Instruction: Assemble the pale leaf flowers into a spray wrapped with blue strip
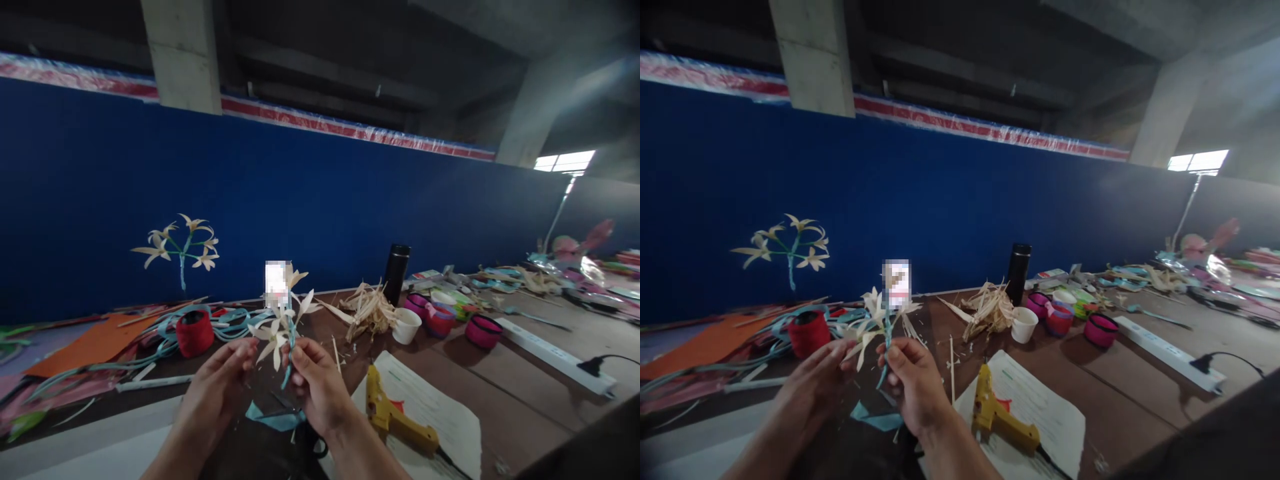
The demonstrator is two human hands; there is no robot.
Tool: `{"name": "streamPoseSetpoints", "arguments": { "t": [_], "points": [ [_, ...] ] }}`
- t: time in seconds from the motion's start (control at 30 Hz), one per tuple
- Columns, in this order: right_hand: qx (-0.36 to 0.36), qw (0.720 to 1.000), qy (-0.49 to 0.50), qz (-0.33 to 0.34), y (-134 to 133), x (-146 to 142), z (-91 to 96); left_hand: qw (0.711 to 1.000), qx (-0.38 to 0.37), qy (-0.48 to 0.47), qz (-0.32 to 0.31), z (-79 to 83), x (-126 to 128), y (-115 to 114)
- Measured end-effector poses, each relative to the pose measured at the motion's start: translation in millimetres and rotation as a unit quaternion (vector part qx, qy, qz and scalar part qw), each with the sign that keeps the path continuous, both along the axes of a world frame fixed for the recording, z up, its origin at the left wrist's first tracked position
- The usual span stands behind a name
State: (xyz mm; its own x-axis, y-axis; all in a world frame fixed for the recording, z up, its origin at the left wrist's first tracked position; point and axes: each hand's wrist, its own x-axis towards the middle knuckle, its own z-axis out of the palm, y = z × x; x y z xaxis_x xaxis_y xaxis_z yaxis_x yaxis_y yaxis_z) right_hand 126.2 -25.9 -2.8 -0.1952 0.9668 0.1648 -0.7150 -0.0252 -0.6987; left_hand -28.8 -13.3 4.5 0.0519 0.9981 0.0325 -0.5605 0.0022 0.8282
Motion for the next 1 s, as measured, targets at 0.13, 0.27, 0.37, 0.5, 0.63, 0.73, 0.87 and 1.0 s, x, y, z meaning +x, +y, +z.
{"name": "streamPoseSetpoints", "arguments": {
  "t": [0.13,0.27,0.37,0.5,0.63,0.73,0.87,1.0],
  "points": [
    [0.025,1.0,-0.019,0.004,-2.9,-0.8,-0.9,0.999,-0.001,0.032,-0.025,19.7,14.7,-6.9],
    [0.06,0.997,-0.039,0.022,-3.9,0.2,-3.2,0.999,0.004,0.035,-0.042,38.9,22.9,-14.5],
    [0.075,0.996,-0.033,0.029,-4.4,1.0,-4.2,0.999,0.006,0.035,-0.039,42.7,23.7,-15.9],
    [0.072,0.995,-0.022,0.062,-4.4,1.4,-4.1,0.998,0.008,0.047,-0.029,41.8,22.3,-17.5],
    [0.078,0.994,-0.022,0.076,-3.5,1.6,-6.1,0.999,0.004,0.04,0.006,42.2,21.4,-19.6],
    [0.078,0.994,-0.031,0.066,-3.7,2.2,-7.2,0.999,-0.001,0.038,0.011,43.5,21.5,-19.8],
    [0.073,0.995,-0.018,0.061,-5.9,2.9,-4.5,0.999,0.014,0.034,0.007,44.9,24.0,-20.1],
    [0.054,0.996,0.01,0.074,-7.0,2.6,-1.3,0.998,0.053,0.018,-0.008,36.6,27.8,-20.4]
  ]
}}
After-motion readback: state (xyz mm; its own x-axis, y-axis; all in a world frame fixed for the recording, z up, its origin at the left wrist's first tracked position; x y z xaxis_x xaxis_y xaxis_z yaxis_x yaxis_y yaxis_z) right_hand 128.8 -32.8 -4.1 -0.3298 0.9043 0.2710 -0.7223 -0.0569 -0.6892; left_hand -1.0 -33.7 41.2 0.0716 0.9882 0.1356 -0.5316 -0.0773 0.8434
